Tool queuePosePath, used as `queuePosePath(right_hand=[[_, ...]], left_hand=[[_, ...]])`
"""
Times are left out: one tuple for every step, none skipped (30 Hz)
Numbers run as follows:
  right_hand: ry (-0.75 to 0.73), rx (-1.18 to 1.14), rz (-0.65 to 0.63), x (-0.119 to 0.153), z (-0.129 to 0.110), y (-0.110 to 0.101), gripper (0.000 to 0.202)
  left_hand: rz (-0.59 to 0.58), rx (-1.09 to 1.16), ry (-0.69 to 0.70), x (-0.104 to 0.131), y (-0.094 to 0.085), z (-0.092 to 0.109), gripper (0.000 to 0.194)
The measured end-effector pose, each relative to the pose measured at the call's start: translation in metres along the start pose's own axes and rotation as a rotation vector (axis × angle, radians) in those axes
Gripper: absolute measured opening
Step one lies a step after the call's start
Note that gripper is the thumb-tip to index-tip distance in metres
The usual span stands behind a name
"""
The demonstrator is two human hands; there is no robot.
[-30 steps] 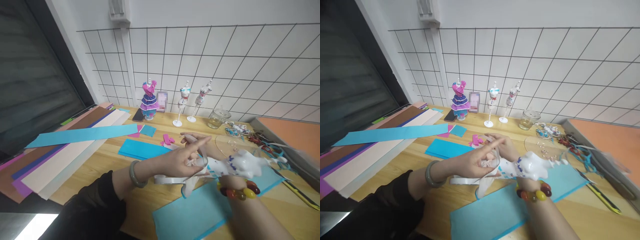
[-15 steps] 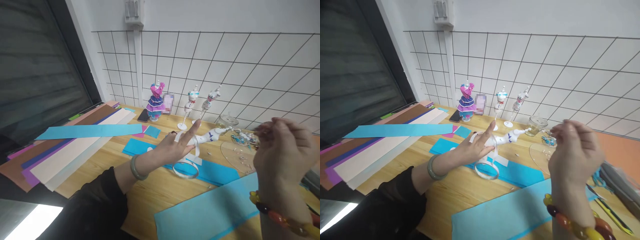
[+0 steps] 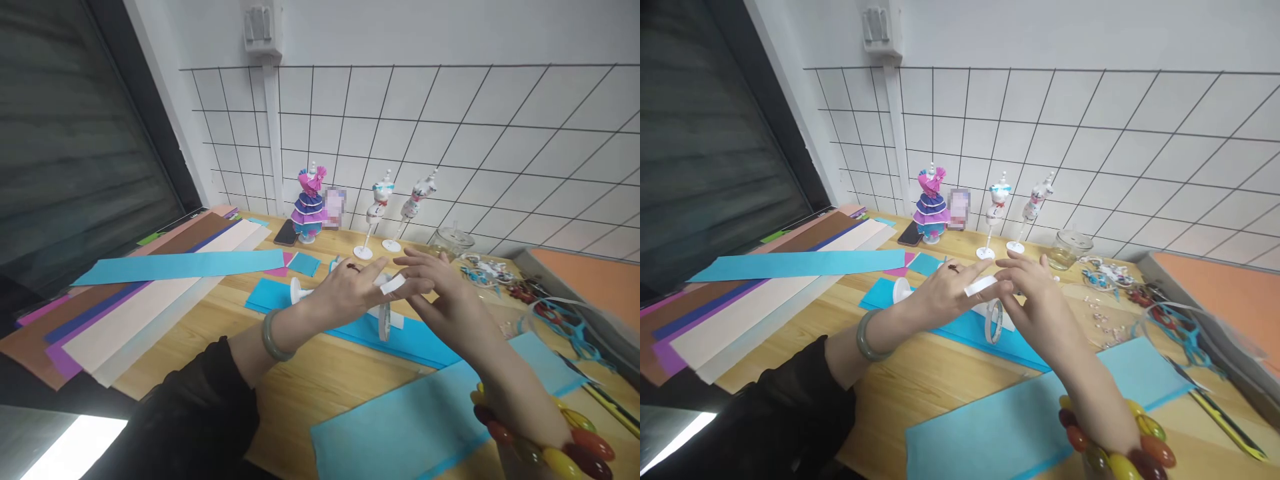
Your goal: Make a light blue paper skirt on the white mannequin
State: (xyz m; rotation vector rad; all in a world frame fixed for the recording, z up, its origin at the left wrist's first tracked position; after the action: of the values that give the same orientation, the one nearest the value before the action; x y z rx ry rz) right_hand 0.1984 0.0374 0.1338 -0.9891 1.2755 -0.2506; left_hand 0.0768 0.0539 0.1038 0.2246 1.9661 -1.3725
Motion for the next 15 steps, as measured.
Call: queuePosePath(right_hand=[[0.023,-0.024,0.001,0.000,0.002,-0.001,0.007],[0.039,-0.046,-0.001,-0.001,0.004,-0.001,0.008],[0.048,-0.065,-0.003,-0.002,0.005,-0.002,0.008],[0.053,-0.083,-0.007,-0.002,0.006,-0.002,0.007],[0.053,-0.099,-0.011,-0.003,0.006,-0.002,0.007],[0.048,-0.113,-0.008,-0.004,0.005,-0.002,0.006],[0.038,-0.118,0.001,-0.004,0.004,-0.003,0.006],[0.019,-0.111,0.014,-0.004,0.003,-0.004,0.006],[-0.009,-0.089,0.031,-0.004,0.000,-0.006,0.006],[-0.049,-0.056,0.051,-0.004,-0.003,-0.008,0.007],[-0.093,-0.015,0.069,-0.005,-0.007,-0.010,0.008],[-0.137,0.026,0.085,-0.005,-0.011,-0.012,0.009],[-0.176,0.060,0.099,-0.005,-0.015,-0.014,0.011],[-0.209,0.086,0.109,-0.005,-0.019,-0.016,0.012],[-0.235,0.104,0.115,-0.006,-0.022,-0.017,0.013]], left_hand=[[0.008,-0.013,0.008,0.000,-0.001,-0.002,0.076],[0.019,-0.012,0.005,-0.001,-0.003,-0.004,0.078],[0.029,0.002,-0.004,-0.001,-0.005,-0.007,0.080],[0.037,0.026,-0.019,-0.001,-0.006,-0.010,0.082],[0.038,0.057,-0.037,-0.002,-0.007,-0.013,0.084],[0.039,0.091,-0.060,-0.002,-0.008,-0.017,0.085],[0.042,0.122,-0.088,-0.002,-0.010,-0.020,0.087],[0.048,0.148,-0.117,-0.002,-0.012,-0.023,0.088],[0.055,0.169,-0.145,-0.002,-0.015,-0.027,0.087],[0.065,0.188,-0.168,-0.002,-0.018,-0.030,0.087],[0.073,0.206,-0.182,-0.002,-0.021,-0.032,0.085],[0.074,0.222,-0.191,-0.002,-0.024,-0.034,0.084],[0.071,0.236,-0.197,-0.002,-0.026,-0.036,0.082],[0.067,0.245,-0.207,-0.003,-0.029,-0.038,0.080],[0.062,0.249,-0.223,-0.003,-0.031,-0.040,0.079]])
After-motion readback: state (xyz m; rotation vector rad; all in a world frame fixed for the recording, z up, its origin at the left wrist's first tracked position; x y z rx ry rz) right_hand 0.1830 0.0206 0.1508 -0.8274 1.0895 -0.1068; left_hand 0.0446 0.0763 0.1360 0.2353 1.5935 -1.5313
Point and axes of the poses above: each hand's wrist, its own x-axis away from the middle knuckle, its own y-axis out of the palm, z = x × y, the point moved 7 cm from there along -x, towards the middle knuckle, and after that the axes turned 15 degrees about x, right-handed, at the moved point
